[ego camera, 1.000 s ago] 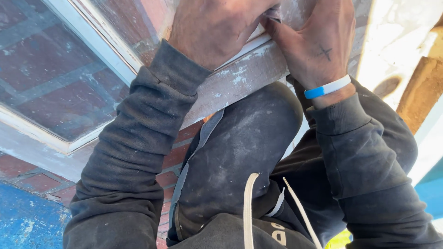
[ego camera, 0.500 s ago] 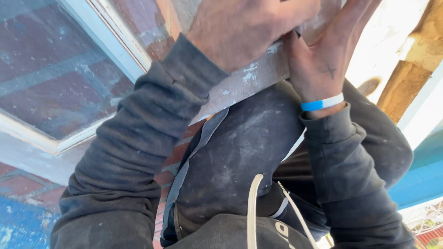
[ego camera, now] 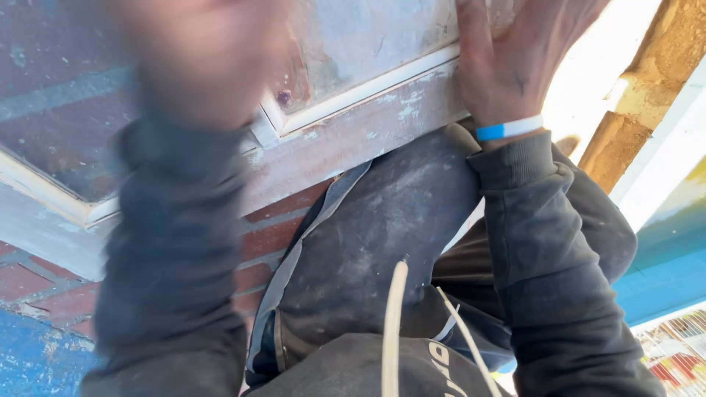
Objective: The person sands a wooden window frame using sandpaper.
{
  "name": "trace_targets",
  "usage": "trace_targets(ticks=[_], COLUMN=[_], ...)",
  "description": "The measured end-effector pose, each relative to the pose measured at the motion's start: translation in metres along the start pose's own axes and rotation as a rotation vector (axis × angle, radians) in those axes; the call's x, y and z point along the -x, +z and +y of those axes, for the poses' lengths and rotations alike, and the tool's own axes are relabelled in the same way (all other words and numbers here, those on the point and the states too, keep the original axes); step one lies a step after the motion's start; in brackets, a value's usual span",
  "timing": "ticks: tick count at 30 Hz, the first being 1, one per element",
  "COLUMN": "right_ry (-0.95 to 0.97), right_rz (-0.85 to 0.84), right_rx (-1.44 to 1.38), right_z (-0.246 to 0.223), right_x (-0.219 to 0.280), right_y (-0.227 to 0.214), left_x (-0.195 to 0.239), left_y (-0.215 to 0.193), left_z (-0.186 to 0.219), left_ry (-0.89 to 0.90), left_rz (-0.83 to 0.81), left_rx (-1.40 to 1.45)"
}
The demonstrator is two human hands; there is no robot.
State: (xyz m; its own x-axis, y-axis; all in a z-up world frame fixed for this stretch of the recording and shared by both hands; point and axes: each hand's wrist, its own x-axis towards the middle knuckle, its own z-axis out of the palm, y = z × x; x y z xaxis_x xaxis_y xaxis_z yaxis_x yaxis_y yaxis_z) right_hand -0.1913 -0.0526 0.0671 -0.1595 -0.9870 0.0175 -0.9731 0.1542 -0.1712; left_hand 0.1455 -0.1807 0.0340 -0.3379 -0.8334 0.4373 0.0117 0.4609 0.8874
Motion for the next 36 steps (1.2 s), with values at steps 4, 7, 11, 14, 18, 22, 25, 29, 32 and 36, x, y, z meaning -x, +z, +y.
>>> trace_targets(ticks=[4, 7, 11, 14, 18, 22, 25, 29, 32, 36], right_ry=[-0.059, -0.066, -0.164, -0.116, -0.062, -0.173, -0.193, -0.282, -0.267, -0.286], right_rz=[0.020, -0.021, -0.069, -0.186, -0.301, -0.377, -0.389, -0.333, -0.224, -0.149], right_rx=[0.042, 0.028, -0.366, -0.784, -0.761, -0.544, -0.504, -0.214, 0.003, 0.065], right_z=[-0.038, -0.054, -0.040, -0.035, -0.002, -0.025, -0.047, -0.064, -0.056, -0.053], right_x=[-0.022, -0.024, -0.040, -0.046, -0.050, -0.063, -0.062, -0.064, -0.056, -0.047], right_y=[-0.036, -0.053, -0.056, -0.078, -0.106, -0.118, -0.114, -0.100, -0.079, -0.064], left_x=[0.032, 0.081, 0.180, 0.213, 0.193, 0.188, 0.188, 0.187, 0.166, 0.173], left_y=[-0.049, -0.090, -0.137, -0.130, -0.120, -0.118, -0.123, -0.125, -0.129, -0.133], left_z=[0.008, 0.001, 0.026, 0.068, 0.079, 0.085, 0.084, 0.079, 0.077, 0.068], left_ry=[-0.212, -0.389, -0.609, -0.793, -0.971, -0.821, -0.760, -0.643, -0.676, -0.761], left_rz=[0.114, 0.148, 0.244, 0.319, 0.384, 0.295, 0.237, 0.205, 0.097, 0.051], left_rx=[-0.158, -0.228, -0.337, -0.414, -0.472, -0.389, -0.318, -0.332, -0.141, -0.083])
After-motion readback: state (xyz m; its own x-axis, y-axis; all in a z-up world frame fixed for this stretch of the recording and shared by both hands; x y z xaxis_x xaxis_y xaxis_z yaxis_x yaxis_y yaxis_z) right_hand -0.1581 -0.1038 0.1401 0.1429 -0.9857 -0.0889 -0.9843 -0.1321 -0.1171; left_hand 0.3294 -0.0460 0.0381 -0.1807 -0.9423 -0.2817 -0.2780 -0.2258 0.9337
